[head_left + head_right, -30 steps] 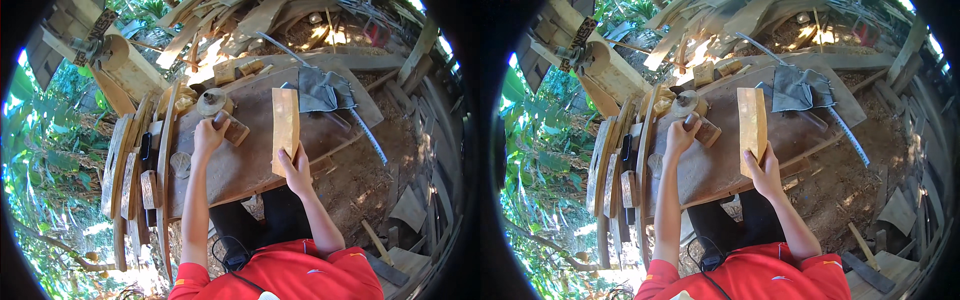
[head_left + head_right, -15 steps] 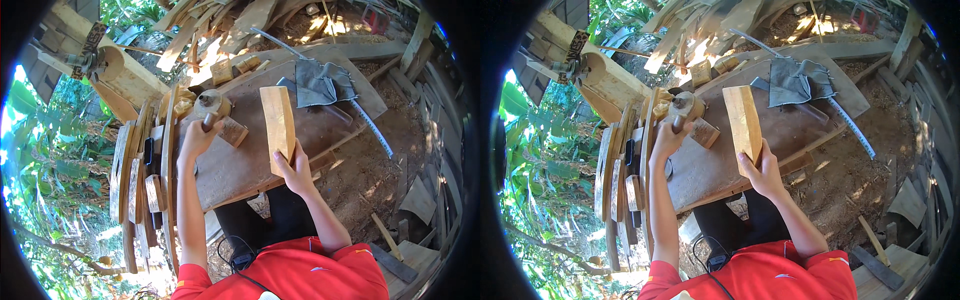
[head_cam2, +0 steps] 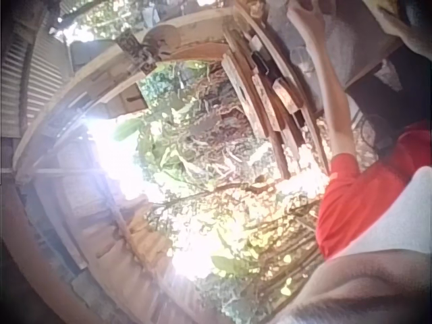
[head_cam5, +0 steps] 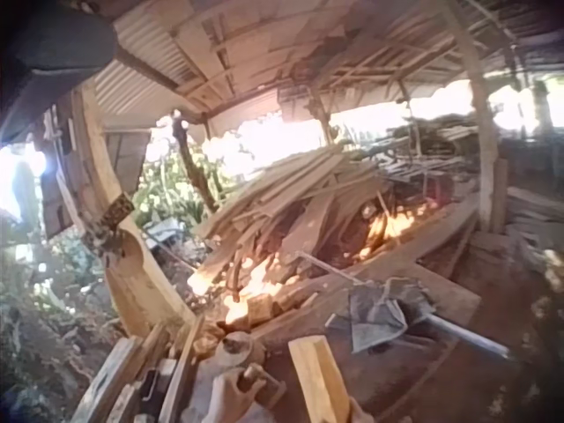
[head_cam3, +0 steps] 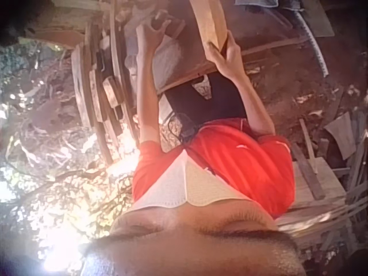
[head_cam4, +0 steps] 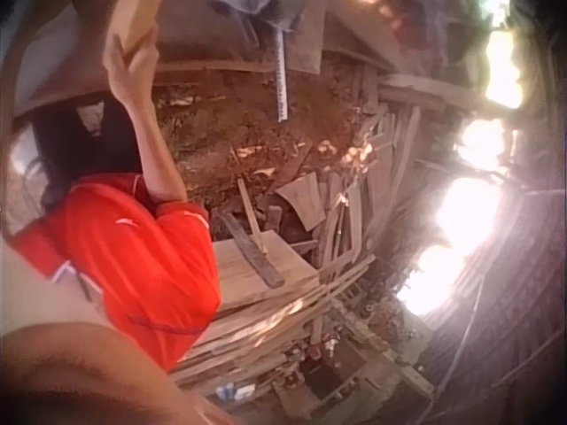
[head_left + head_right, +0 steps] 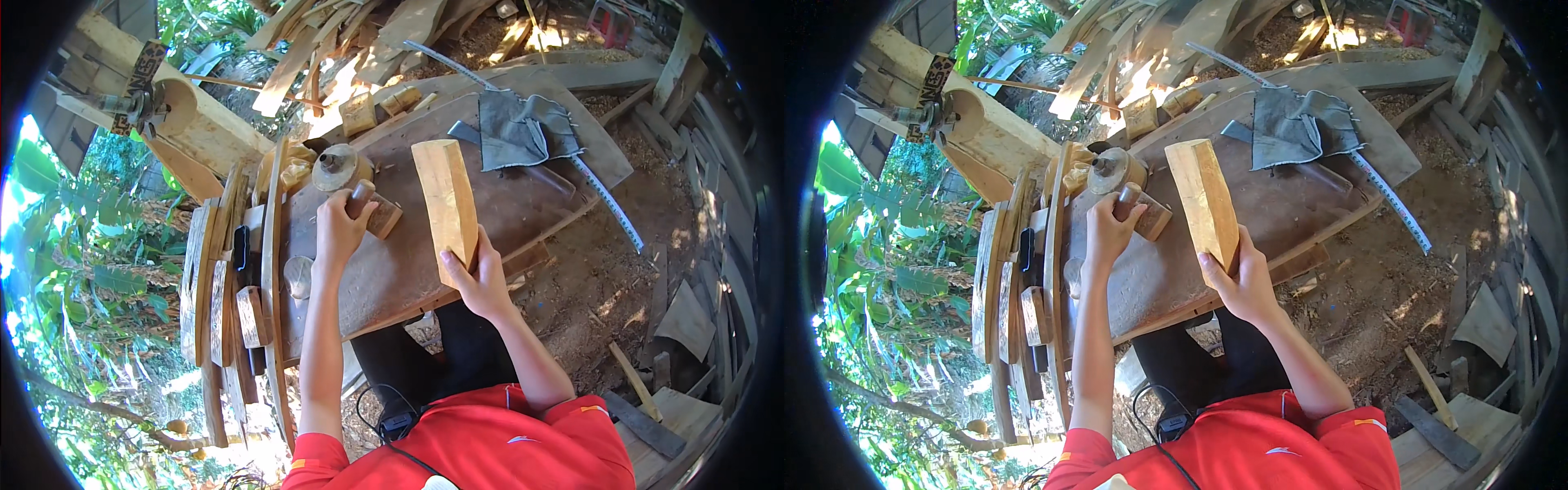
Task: The person sharpens a chisel by repeatedly striking it with a wooden mallet while it is held in a sharpening jig. The person then picks up a round wooden object and rubs its surface with a small abrasive block.
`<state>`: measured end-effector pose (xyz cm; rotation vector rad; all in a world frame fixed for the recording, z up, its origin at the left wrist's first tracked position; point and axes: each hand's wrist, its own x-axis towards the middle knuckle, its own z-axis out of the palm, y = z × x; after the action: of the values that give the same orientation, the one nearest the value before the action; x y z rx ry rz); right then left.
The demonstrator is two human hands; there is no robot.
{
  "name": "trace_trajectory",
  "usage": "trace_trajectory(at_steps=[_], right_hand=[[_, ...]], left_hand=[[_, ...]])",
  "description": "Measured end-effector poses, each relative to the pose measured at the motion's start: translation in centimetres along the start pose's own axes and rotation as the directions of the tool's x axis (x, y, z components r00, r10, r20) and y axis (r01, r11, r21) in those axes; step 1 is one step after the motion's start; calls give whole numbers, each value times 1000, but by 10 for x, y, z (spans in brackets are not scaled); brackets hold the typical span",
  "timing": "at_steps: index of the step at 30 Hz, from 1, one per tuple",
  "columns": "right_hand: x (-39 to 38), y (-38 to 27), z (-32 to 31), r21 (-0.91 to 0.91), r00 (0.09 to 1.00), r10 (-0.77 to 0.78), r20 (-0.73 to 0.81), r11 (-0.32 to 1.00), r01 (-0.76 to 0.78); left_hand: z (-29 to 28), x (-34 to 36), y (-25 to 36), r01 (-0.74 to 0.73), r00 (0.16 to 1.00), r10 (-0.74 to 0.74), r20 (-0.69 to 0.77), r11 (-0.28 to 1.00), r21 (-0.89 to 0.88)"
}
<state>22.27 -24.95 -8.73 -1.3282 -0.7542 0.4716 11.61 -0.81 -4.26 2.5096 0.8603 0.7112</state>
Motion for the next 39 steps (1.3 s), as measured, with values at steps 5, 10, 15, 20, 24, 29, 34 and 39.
trace_trajectory(at_steps=[5, 10, 15, 20, 24, 29, 34, 39], right_hand=[[0, -2, -2, 4, 1000, 19, -4, 1000, -19], [-1, -5, 0, -8, 1000, 2, 0, 1000, -2], [0, -7, 0, -1, 1000, 6, 2, 1000, -6], [0, -8, 3, -2, 1000, -5, 10, 1000, 5], [0, -4, -2, -31, 1000, -22, 1, 999, 22], [-1, -3, 0, 21, 1000, -1, 6, 1000, 1], [-1, -6, 0, 28, 1000, 15, 18, 999, -16], [-2, -3, 1, -8, 999, -36, 1, 999, 36]], left_hand=[[4, -4, 4, -141, 990, 140, 32, 989, 34], [6, -13, 1, -175, 983, 170, 68, 981, 88], [5, -12, 1, -198, 975, 184, 125, 975, 105], [-5, 5, -12, -293, 955, 286, 78, 950, 105], [-16, 31, 0, 117, 922, -29, 386, 971, -207], [-18, 36, -11, 229, 873, -98, 478, 947, -224], [-15, 36, -17, 273, 851, -94, 517, 920, -282], [-14, 34, -18, 276, 863, -97, 496, 912, -302]])
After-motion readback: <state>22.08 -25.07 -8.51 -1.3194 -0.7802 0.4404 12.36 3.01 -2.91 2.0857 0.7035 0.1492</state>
